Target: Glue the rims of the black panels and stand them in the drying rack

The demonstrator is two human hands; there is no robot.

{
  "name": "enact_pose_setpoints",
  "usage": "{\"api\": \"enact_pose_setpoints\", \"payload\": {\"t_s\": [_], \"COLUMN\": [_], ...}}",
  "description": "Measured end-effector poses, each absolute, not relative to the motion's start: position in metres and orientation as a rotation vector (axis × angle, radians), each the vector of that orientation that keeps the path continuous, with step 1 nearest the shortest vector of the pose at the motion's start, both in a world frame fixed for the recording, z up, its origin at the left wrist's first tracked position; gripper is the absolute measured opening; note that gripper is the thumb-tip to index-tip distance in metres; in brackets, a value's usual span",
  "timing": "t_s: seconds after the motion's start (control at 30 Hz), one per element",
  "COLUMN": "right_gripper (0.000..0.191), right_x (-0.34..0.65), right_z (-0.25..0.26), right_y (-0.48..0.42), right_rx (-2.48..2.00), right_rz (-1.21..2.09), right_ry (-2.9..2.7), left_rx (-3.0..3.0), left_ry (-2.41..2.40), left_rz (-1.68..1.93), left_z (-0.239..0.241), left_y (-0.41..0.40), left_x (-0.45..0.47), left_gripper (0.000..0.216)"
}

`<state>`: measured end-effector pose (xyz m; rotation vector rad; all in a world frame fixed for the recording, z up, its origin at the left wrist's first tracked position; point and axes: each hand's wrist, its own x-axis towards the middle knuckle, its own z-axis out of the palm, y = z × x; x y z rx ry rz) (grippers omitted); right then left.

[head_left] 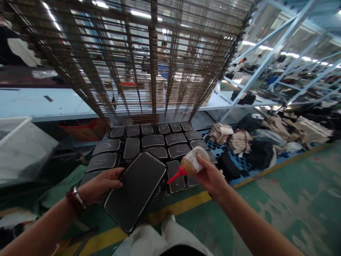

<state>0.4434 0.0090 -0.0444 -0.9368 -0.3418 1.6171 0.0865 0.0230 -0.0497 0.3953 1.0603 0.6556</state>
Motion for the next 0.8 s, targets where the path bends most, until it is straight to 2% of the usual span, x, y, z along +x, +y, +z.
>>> {"api": "enact_pose_setpoints", "payload": {"t_s": [0.2,0.4,0.6,0.8], "right_gripper": [0.036,0.042,0.037,0.040], "right_x": [0.447,0.441,0.449,0.448], "right_z": [-0.031,-0.034,-0.045,-0.054], "right_y": [0.029,0.029,0.026,0.028], "right_rx": [-0.942,-0.985,-0.994,-1.018], "right_rz": [1.395,1.362,1.360,1.310], "right_ry": [-0.585,-0.611,-0.589,-0.442], "left_rx": [0.293,0.294,0.485,0.433], "left_ry": [1.082,1.101,1.130,1.163], "left_rz": [0.605,0.566,0.569,0.591], "left_z": [-0.034,-0.037,-0.044,-0.044], "left_y": [0.018,0.020,0.024,0.028], "left_x": [0.093,0.095,0.090,0.095], "left_gripper": [0.066,0.061,0.053,0.058]}}
